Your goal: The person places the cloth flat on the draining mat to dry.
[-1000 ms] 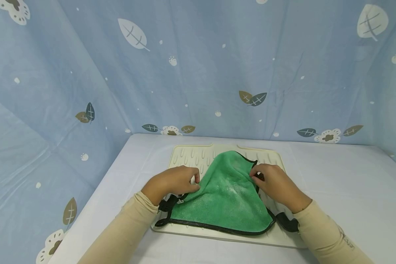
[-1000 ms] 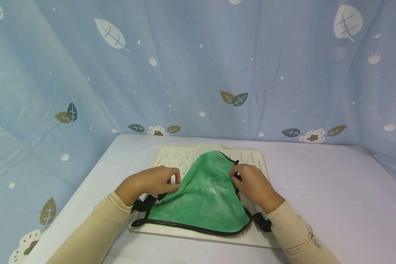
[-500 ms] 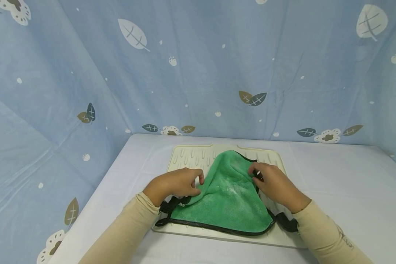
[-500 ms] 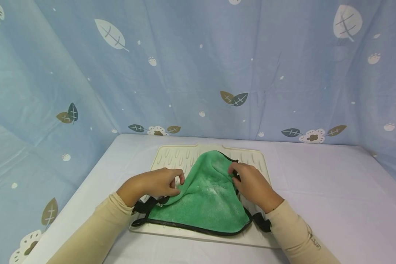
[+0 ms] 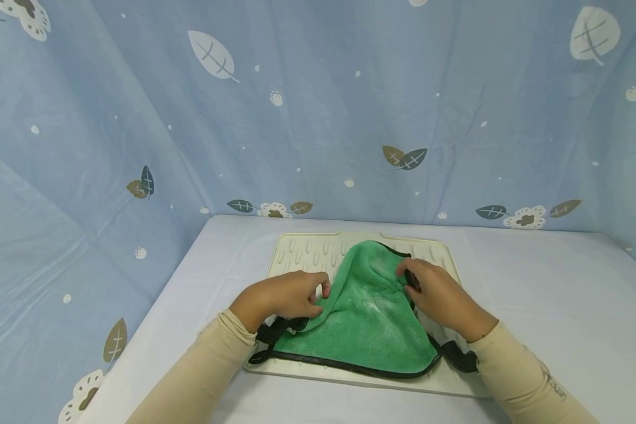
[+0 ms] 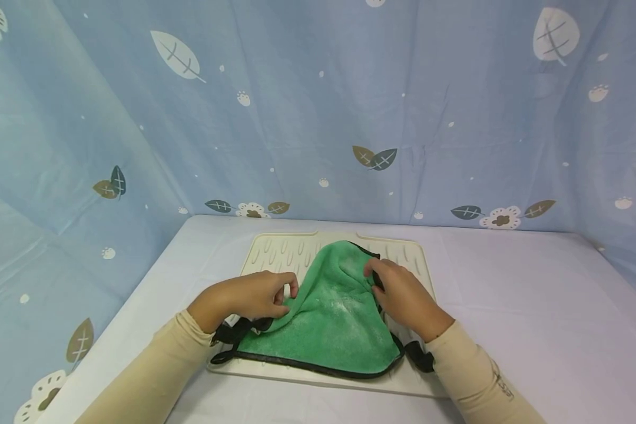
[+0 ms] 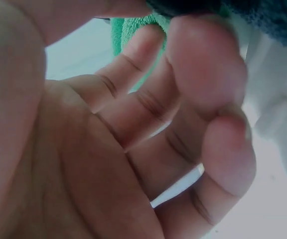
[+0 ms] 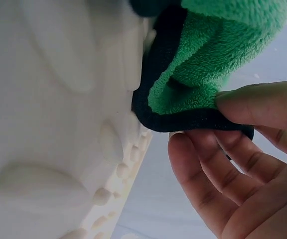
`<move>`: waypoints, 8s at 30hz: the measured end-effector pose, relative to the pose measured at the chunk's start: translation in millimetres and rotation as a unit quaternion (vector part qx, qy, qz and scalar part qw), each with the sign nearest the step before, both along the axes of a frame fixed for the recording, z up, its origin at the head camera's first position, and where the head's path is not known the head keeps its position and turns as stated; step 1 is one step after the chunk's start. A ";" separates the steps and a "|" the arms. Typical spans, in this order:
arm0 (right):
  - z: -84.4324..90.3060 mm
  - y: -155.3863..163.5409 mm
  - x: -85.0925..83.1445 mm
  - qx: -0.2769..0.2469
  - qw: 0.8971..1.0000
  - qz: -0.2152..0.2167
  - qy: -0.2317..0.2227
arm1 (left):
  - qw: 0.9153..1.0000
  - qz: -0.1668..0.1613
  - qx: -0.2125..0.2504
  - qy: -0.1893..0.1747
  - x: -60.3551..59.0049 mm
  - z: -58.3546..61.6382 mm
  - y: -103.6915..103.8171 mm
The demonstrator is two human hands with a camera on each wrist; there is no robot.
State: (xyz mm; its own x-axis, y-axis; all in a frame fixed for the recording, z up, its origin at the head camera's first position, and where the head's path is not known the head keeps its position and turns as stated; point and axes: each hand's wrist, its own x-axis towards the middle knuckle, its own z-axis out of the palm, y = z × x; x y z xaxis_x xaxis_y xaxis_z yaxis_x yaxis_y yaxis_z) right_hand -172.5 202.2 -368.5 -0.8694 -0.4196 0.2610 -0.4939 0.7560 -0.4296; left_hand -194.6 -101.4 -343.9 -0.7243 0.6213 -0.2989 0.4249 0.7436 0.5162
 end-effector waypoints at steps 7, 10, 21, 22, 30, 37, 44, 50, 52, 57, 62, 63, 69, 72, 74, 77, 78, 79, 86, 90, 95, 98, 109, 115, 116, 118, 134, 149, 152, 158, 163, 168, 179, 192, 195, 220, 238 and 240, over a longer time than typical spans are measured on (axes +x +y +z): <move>-0.6 -0.3 -0.5 0.008 1.000 0.006 0.023 | 1.000 0.000 0.009 0.022 -0.5 8.1 -4.8; -0.9 -0.1 -0.7 0.011 1.000 0.005 0.028 | 0.999 -0.005 0.008 0.040 0.1 13.6 -5.9; -0.9 1.0 -1.4 0.010 1.000 0.001 0.024 | 0.996 -0.018 0.036 0.078 1.8 27.0 -8.9; -1.0 1.1 -1.5 0.010 1.000 0.002 0.023 | 0.996 -0.019 0.038 0.082 1.8 27.6 -9.1; -2.0 1.8 -1.7 0.010 1.000 0.001 0.015 | 0.997 -0.029 0.041 0.060 1.7 24.3 -6.4; -2.8 1.5 -2.0 0.010 1.000 0.007 0.022 | 0.999 -0.018 0.022 0.029 -0.9 14.0 -2.5; -2.9 1.2 -2.4 0.005 1.000 0.003 0.015 | 0.999 0.000 0.033 0.023 -2.9 7.3 1.5; -3.6 1.6 -3.3 -0.004 1.000 0.003 0.018 | 0.999 0.008 0.042 0.027 -5.5 0.2 2.3; -3.9 1.8 -3.6 -0.004 1.000 0.004 0.017 | 0.999 0.012 0.035 0.032 -6.0 -1.2 2.0; -4.5 1.5 -4.5 0.000 1.000 0.002 0.011 | 0.999 0.040 0.004 0.037 -6.0 -2.3 2.3; -4.2 1.2 -4.6 0.004 1.000 -0.001 0.007 | 0.998 0.044 -0.017 0.028 -4.8 -2.1 3.1; -4.1 1.4 -4.5 0.003 1.000 0.000 0.006 | 0.999 0.042 -0.018 0.023 -4.4 -2.0 3.4; -3.6 2.2 -5.0 0.000 1.000 0.000 0.001 | 0.999 0.033 -0.009 0.003 -2.1 -1.0 4.7; -2.8 2.3 -5.1 -0.001 1.000 -0.001 -0.001 | 1.000 0.029 -0.001 0.001 -1.5 -1.0 5.4; -2.6 2.3 -5.3 0.000 1.000 -0.002 -0.002 | 1.000 0.025 0.006 -0.002 -1.1 -1.2 6.1; -2.8 2.4 -5.7 0.001 1.000 -0.002 0.000 | 1.000 0.017 0.014 -0.007 -1.0 -2.1 6.8; -3.0 2.6 -5.9 0.001 1.000 -0.002 0.002 | 1.000 0.014 0.017 -0.008 -1.2 -2.5 6.9; -3.1 2.5 -5.9 0.002 1.000 -0.002 0.004 | 1.000 0.010 0.019 -0.008 -1.3 -3.1 6.9; -5.0 1.8 -6.7 0.006 1.000 -0.002 0.008 | 1.000 0.006 0.017 -0.004 -1.9 -5.1 8.6; -5.3 1.4 -6.8 0.008 1.000 -0.002 0.006 | 0.999 0.032 0.004 -0.010 -0.6 -4.5 9.2; -5.2 1.2 -6.9 0.009 1.000 -0.002 0.003 | 0.999 0.043 -0.013 -0.012 2.3 -1.6 10.0; -4.3 1.1 -6.2 0.008 1.000 -0.002 0.002 | 0.999 0.037 -0.026 -0.008 2.8 -0.8 10.3; -4.0 0.5 -5.9 0.011 1.000 -0.005 0.005 | 1.000 -0.019 0.003 -0.008 0.2 -5.3 10.8; -1.8 0.3 -5.5 0.010 1.000 -0.010 0.027 | 1.000 -0.019 0.016 0.017 0.8 -0.5 8.2; -1.2 0.3 -5.3 0.009 0.999 -0.011 0.030 | 0.999 -0.018 0.018 0.020 1.0 1.1 7.8; 0.4 0.4 -4.7 0.005 0.999 -0.016 0.034 | 0.999 -0.016 0.024 0.027 1.3 4.2 6.8; 5.6 6.1 -4.8 -0.011 0.995 -0.074 0.064 | 0.996 -0.010 0.047 0.080 0.7 24.1 -4.6; -0.4 6.7 -5.6 0.006 0.996 -0.072 0.049 | 1.000 0.013 0.000 0.010 -2.7 10.4 -2.4; -1.6 7.0 -5.8 0.006 0.996 -0.072 0.052 | 1.000 0.025 -0.001 0.008 -3.6 8.8 -1.8; -3.1 7.8 -6.3 0.010 0.996 -0.063 0.063 | 0.999 0.041 -0.023 0.026 -2.5 4.8 -1.2; -4.5 7.5 -7.3 0.009 0.996 -0.061 0.064 | 0.998 0.038 -0.020 0.037 -2.9 1.9 -0.7; -5.3 7.5 -7.4 0.006 0.996 -0.060 0.066 | 0.996 0.033 -0.020 0.083 -3.5 3.2 -0.5; -1.6 8.5 -6.2 0.000 0.995 -0.069 0.075 | 0.988 0.052 -0.012 0.148 -2.9 14.5 -1.5; 1.0 8.8 -8.5 -0.033 0.987 -0.083 0.133 | 0.964 0.069 0.009 0.256 0.7 25.1 -2.7; 1.2 8.9 -8.5 -0.042 0.984 -0.081 0.152 | 0.955 0.074 0.025 0.285 2.9 28.5 -1.9; -2.7 11.3 -6.7 -0.009 0.997 -0.072 0.014 | 0.985 0.064 -0.064 0.144 -0.2 3.9 4.2; -5.0 10.3 -5.7 0.013 0.998 -0.063 -0.011 | 0.988 0.070 -0.091 0.103 -4.4 -6.7 5.2; -5.0 10.5 -5.3 0.015 0.998 -0.063 -0.012 | 0.987 0.074 -0.095 0.104 -4.9 -6.6 6.2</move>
